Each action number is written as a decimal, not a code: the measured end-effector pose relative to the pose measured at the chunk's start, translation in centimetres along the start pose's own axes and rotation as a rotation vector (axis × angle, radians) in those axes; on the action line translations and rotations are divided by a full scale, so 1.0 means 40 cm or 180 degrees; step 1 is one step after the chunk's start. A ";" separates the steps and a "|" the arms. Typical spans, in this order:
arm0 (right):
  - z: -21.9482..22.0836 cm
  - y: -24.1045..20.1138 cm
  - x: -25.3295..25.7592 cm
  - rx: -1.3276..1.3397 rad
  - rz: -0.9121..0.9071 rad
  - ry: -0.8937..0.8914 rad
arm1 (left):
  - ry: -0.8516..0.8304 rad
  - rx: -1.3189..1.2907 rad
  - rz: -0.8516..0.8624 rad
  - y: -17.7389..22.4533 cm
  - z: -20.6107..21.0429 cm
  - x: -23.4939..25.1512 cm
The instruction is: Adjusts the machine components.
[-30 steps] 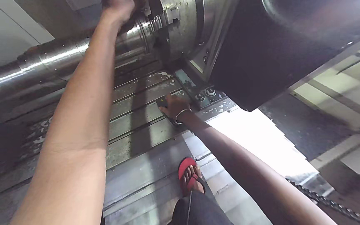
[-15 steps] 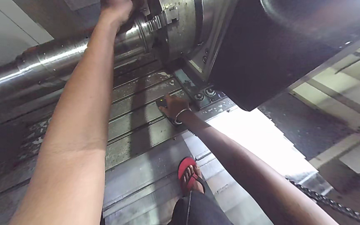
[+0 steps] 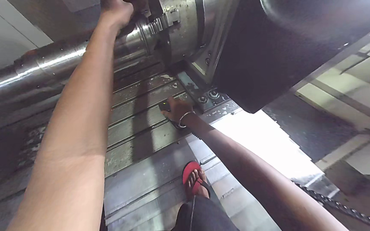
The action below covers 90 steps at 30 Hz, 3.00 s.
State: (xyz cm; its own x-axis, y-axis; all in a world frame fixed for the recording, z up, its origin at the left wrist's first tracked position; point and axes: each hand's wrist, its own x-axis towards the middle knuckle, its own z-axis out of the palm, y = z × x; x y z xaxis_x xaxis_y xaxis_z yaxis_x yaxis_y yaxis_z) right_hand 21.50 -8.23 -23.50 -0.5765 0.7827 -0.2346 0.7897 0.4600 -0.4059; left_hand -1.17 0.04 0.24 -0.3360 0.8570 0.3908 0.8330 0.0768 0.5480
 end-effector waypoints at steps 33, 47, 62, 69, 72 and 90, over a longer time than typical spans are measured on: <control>-0.005 -0.008 0.005 -0.0045 0.0000 -0.0089 | -0.0025 0.0089 -0.0146 0.011 -0.006 -0.002; -0.008 -0.003 0.003 -0.0015 0.0015 -0.0082 | -0.0017 0.0087 0.0031 -0.009 -0.005 0.021; -0.005 -0.008 0.007 -0.0009 0.0055 -0.0116 | -0.0034 -0.0206 0.0006 -0.002 -0.005 0.012; -0.004 -0.008 0.006 0.0005 0.0043 -0.0125 | 0.0088 -0.0162 0.0120 -0.014 -0.003 0.020; -0.005 -0.007 0.006 0.0006 0.0050 -0.0139 | 0.0118 -0.0230 0.0169 -0.022 0.001 0.027; -0.011 -0.010 0.004 -0.0012 0.0029 -0.0165 | 0.0245 -0.0191 0.0023 -0.013 0.003 0.023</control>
State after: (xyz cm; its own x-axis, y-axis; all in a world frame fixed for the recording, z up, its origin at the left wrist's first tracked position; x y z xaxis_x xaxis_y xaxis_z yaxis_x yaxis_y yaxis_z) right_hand 21.17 -8.11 -23.00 -0.5793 0.7642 -0.2837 0.7957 0.4545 -0.4004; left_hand -1.85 0.86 0.23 -0.3648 0.8155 0.4493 0.8085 0.0381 0.5873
